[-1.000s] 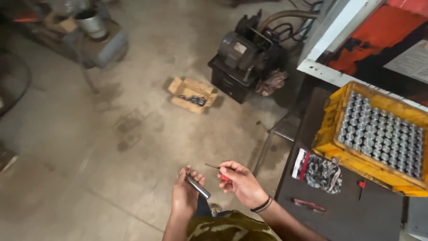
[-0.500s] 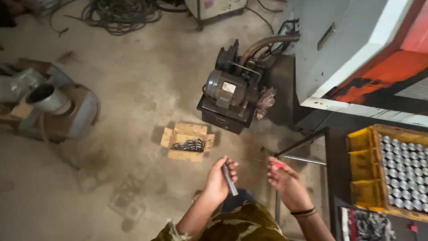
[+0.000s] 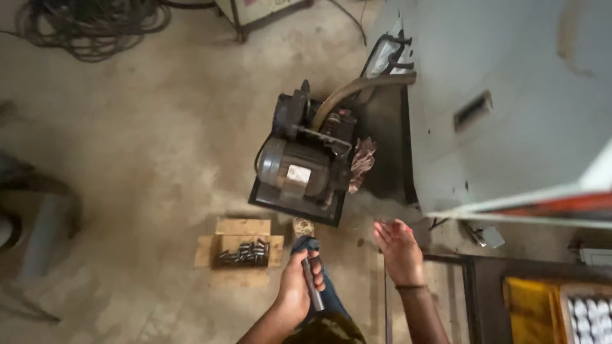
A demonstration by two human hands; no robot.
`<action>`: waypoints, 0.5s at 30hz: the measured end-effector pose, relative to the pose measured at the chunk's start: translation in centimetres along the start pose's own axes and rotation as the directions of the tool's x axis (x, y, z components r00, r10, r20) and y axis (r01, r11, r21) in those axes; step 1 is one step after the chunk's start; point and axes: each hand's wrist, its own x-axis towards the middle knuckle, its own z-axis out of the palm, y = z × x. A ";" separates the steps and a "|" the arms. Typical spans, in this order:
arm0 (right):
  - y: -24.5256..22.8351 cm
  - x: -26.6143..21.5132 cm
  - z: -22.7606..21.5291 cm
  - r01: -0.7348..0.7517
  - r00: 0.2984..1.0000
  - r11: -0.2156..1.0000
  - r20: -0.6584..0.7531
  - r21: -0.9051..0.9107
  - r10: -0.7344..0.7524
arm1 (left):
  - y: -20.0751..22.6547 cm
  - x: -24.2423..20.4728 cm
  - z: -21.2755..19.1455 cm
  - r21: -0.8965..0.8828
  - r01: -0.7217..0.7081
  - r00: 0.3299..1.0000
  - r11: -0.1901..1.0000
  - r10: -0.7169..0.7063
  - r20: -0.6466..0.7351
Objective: The person operates a grinding machine and a lathe in a workshop. They place small metal parts into the machines, adjust controls, and retrieve finished pieces. The person also wipes a metal tool with a cloth.
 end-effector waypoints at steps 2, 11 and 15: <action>-0.3 9.4 -1.0 -0.006 0.997 0.999 -0.080 0.033 0.009 | 2.5 5.5 2.8 0.028 0.030 0.999 0.999 -0.029 -0.043; 3.0 47.9 -8.6 0.091 0.901 0.996 -0.425 -0.001 -0.083 | 6.5 26.3 7.6 0.117 0.363 0.932 0.924 -0.359 -0.055; 5.5 58.2 -12.5 0.043 0.875 0.998 -0.481 -0.042 -0.058 | 8.4 32.2 5.0 -0.098 0.453 0.888 0.886 -0.440 0.131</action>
